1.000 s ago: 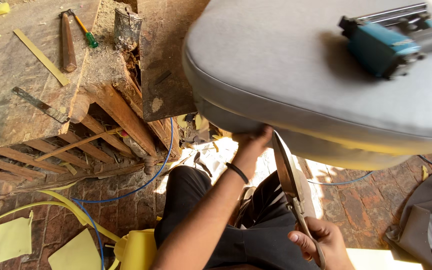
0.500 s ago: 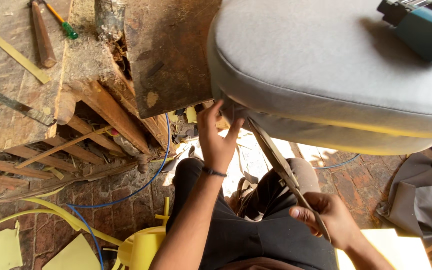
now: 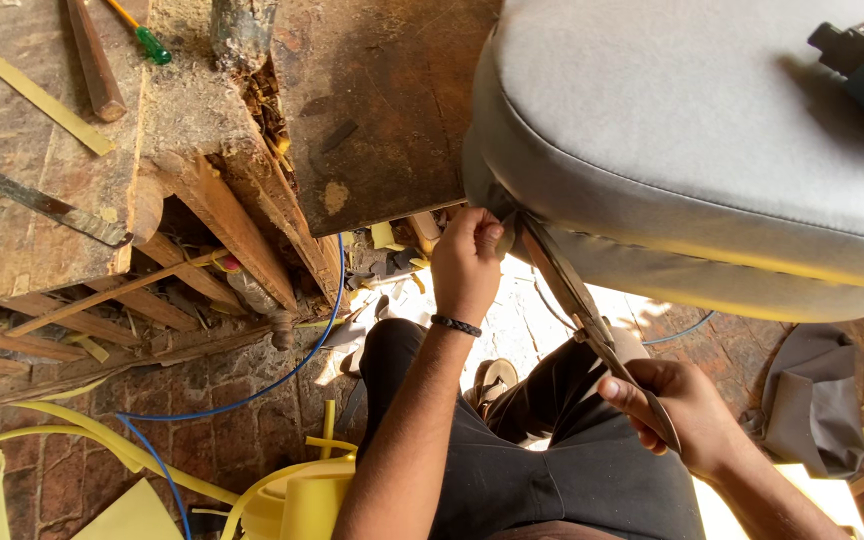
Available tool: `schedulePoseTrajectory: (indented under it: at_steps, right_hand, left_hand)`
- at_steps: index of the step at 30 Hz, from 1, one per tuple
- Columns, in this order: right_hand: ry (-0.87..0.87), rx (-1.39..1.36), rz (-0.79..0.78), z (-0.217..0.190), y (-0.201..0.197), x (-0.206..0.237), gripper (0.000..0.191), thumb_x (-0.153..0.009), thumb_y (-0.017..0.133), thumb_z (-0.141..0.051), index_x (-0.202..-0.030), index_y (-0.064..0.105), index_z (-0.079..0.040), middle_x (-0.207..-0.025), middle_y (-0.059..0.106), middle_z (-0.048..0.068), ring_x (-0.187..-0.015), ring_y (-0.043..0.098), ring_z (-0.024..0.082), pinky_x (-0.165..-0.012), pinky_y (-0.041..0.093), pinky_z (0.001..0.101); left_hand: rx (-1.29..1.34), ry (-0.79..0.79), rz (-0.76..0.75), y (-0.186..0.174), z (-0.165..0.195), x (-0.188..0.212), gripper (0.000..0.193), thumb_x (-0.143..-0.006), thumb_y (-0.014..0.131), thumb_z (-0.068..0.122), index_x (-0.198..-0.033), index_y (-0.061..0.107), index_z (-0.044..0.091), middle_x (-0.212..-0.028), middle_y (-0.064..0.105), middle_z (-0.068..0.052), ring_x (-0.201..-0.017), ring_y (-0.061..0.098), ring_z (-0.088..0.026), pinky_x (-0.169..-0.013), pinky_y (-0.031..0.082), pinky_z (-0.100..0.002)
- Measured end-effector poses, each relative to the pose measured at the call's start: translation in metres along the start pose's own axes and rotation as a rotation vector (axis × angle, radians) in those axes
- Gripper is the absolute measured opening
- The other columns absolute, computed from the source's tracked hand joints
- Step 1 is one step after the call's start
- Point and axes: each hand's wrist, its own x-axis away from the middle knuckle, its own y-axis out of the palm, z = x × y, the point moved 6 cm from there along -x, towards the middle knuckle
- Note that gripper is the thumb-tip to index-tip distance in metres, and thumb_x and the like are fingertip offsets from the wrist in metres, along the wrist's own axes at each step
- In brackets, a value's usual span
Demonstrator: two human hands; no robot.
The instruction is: The person staples gray fabric onto a seat cushion using a pneumatic staple gun, then trims excess fabric with shears. The person works around the edges and corners of the cushion, pulling the fabric taut before stapling.
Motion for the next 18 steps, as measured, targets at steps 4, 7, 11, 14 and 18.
schedulePoseTrajectory:
  at_steps: [4,7,11,14,18]
  right_hand:
    - [-0.017,0.023,0.018,0.003,-0.006,0.005,0.063,-0.068,0.082,-0.061,-0.070,0.068,0.001,-0.049,0.052,0.007,-0.041,0.055,0.019,-0.040,0.046,0.0348]
    - [-0.019,0.046,0.052,0.001,-0.009,0.005,0.067,-0.069,0.082,-0.061,-0.071,0.066,0.004,-0.049,0.052,0.008,-0.040,0.055,0.020,-0.039,0.046,0.0352]
    - [0.001,0.061,0.078,-0.007,-0.005,-0.001,0.056,-0.068,0.083,-0.056,-0.081,0.072,-0.003,-0.047,0.053,0.007,-0.039,0.055,0.019,-0.038,0.045,0.0347]
    - [0.053,0.111,0.081,-0.004,-0.005,-0.002,0.050,-0.070,0.084,-0.053,-0.081,0.075,-0.004,-0.048,0.054,0.007,-0.040,0.054,0.019,-0.039,0.044,0.0346]
    - [-0.005,0.007,0.067,0.003,-0.003,-0.005,0.052,-0.072,0.084,-0.048,-0.079,0.070,0.001,-0.048,0.050,0.006,-0.040,0.051,0.017,-0.039,0.040,0.0337]
  left_hand:
    - [0.033,0.027,0.022,-0.002,0.003,-0.002,0.008,-0.097,0.068,0.013,-0.098,0.063,0.006,-0.092,0.072,-0.007,-0.081,0.071,-0.025,-0.067,0.057,-0.036]
    - [0.032,0.019,0.016,-0.002,0.004,-0.001,0.009,-0.096,0.069,0.012,-0.098,0.063,0.006,-0.091,0.072,-0.008,-0.081,0.070,-0.026,-0.067,0.056,-0.036]
    - [0.059,-0.019,-0.002,0.001,0.005,0.005,0.008,-0.096,0.069,0.011,-0.098,0.064,0.005,-0.091,0.073,-0.009,-0.080,0.070,-0.027,-0.068,0.056,-0.037]
    - [0.075,-0.020,-0.005,0.001,0.005,0.005,0.007,-0.096,0.068,0.011,-0.098,0.064,0.005,-0.091,0.073,-0.009,-0.080,0.071,-0.026,-0.068,0.057,-0.036]
    - [0.078,-0.073,-0.043,-0.003,-0.001,0.001,0.010,-0.095,0.069,0.013,-0.100,0.065,0.005,-0.091,0.074,-0.008,-0.081,0.072,-0.024,-0.069,0.058,-0.035]
